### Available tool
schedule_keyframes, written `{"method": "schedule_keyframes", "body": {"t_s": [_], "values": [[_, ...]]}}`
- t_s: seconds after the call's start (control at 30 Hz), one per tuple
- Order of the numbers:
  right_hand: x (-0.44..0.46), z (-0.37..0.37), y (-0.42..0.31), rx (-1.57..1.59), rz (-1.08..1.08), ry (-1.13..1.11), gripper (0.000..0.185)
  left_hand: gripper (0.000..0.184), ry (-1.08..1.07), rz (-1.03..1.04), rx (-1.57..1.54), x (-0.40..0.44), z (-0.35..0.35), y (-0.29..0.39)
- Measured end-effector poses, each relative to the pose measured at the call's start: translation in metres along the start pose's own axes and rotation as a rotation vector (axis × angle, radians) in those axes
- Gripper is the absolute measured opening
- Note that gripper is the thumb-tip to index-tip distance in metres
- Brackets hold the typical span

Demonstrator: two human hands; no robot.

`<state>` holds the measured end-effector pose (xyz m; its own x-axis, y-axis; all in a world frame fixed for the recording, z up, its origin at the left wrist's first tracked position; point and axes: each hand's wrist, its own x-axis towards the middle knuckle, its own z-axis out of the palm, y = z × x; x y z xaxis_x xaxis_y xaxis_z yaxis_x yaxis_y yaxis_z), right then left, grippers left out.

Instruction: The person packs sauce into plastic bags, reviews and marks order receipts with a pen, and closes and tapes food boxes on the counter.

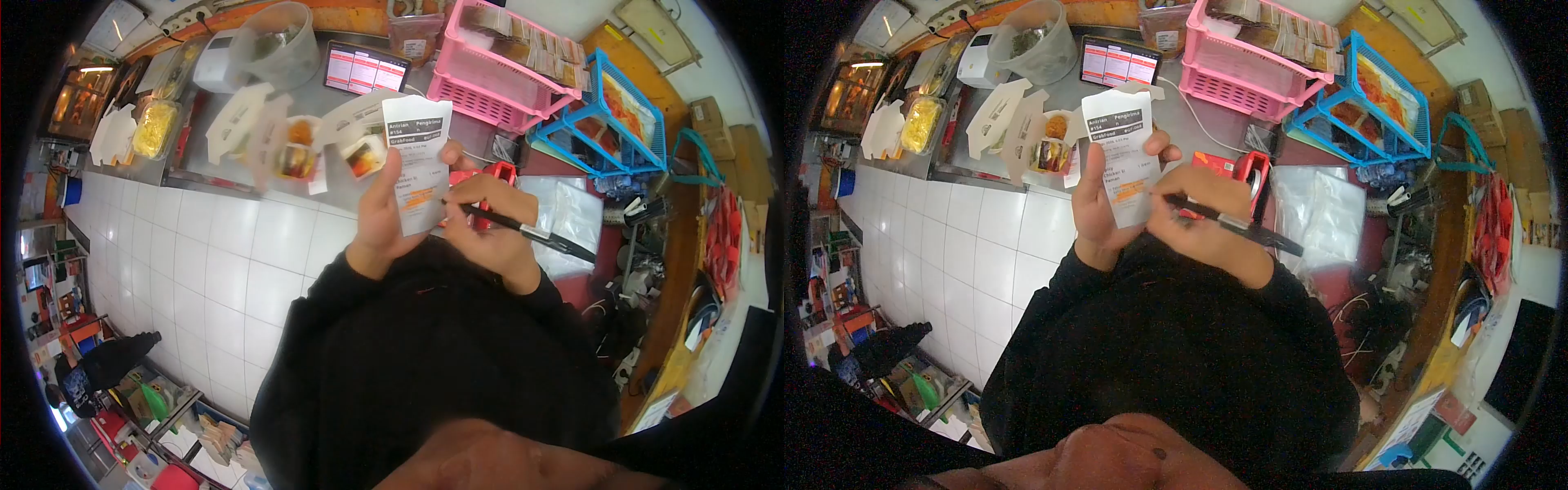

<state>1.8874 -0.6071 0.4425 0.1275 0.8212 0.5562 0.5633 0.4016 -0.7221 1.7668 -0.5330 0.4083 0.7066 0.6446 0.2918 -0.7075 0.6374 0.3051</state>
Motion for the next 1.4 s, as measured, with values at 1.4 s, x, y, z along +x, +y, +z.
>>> {"method": "schedule_keyframes", "body": {"t_s": [1.4], "values": [[-0.159,-0.040,0.361,-0.518,0.699,0.259,0.030,0.050,-0.059,0.053,-0.152,-0.002,-0.004,0.024]]}}
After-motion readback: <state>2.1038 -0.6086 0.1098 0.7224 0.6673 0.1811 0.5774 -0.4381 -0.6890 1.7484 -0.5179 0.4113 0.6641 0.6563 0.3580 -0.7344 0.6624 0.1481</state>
